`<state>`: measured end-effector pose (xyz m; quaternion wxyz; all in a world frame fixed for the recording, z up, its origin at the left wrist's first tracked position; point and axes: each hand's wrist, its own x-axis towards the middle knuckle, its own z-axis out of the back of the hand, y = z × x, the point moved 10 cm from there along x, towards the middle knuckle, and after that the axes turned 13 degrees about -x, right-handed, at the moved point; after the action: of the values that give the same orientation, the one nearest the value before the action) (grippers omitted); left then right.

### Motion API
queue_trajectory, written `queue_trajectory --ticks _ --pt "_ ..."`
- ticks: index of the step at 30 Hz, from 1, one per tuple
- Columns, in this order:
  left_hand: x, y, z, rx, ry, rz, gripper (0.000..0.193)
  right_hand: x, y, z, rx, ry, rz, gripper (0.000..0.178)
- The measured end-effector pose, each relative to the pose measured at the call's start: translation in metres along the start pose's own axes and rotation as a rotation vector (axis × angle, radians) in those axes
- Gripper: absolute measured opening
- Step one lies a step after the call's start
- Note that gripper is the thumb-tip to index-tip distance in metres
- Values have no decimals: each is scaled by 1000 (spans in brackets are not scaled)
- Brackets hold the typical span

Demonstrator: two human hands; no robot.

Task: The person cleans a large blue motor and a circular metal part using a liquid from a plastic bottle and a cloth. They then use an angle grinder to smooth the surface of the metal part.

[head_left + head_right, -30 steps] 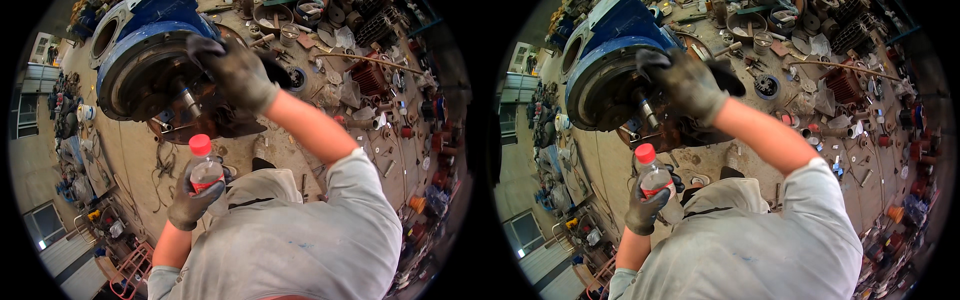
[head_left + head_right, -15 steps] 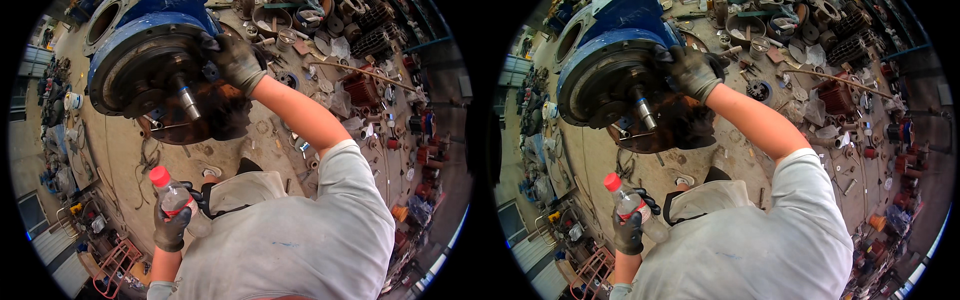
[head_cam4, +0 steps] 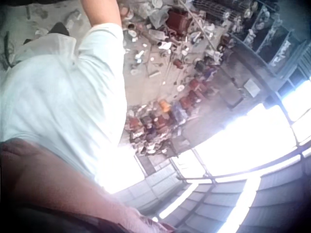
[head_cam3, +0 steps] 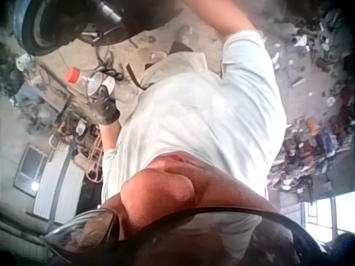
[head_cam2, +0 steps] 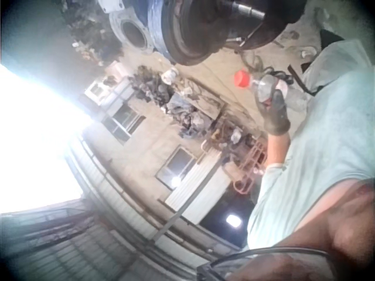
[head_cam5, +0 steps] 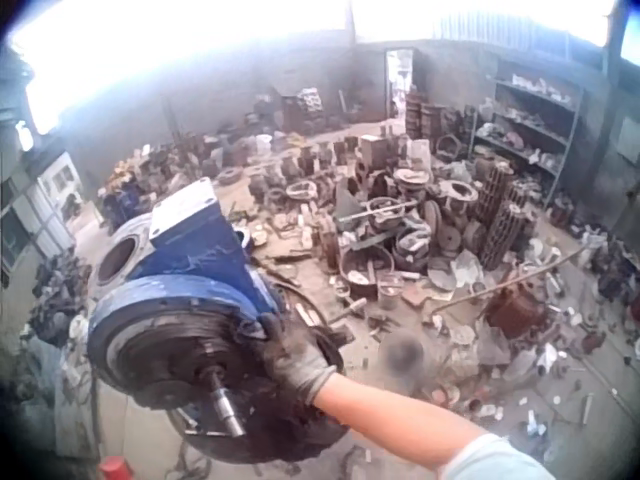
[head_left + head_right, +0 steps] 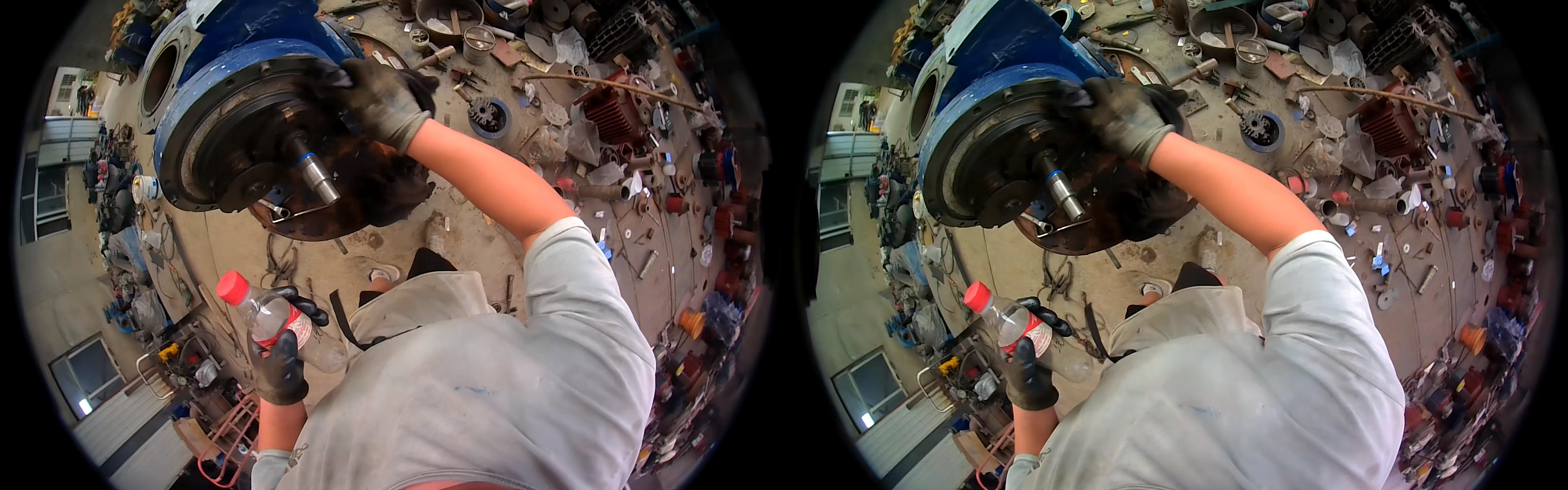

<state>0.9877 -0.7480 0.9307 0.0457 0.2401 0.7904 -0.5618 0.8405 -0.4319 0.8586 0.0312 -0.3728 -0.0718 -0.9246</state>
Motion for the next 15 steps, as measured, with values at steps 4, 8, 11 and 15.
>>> queue_trajectory --ticks 4,8,11,15 --pt "0 -1 3 145 60 10 74 39 36 13 -29 63 -45 36" --pt "7 -14 4 202 132 -17 75 24 21 21 75 8 -184 42" --pt "19 -26 14 205 198 -17 76 -3 -3 8 43 120 -435 44" --pt "36 -38 29 258 259 25 78 18 26 19 -70 -124 -258 40"
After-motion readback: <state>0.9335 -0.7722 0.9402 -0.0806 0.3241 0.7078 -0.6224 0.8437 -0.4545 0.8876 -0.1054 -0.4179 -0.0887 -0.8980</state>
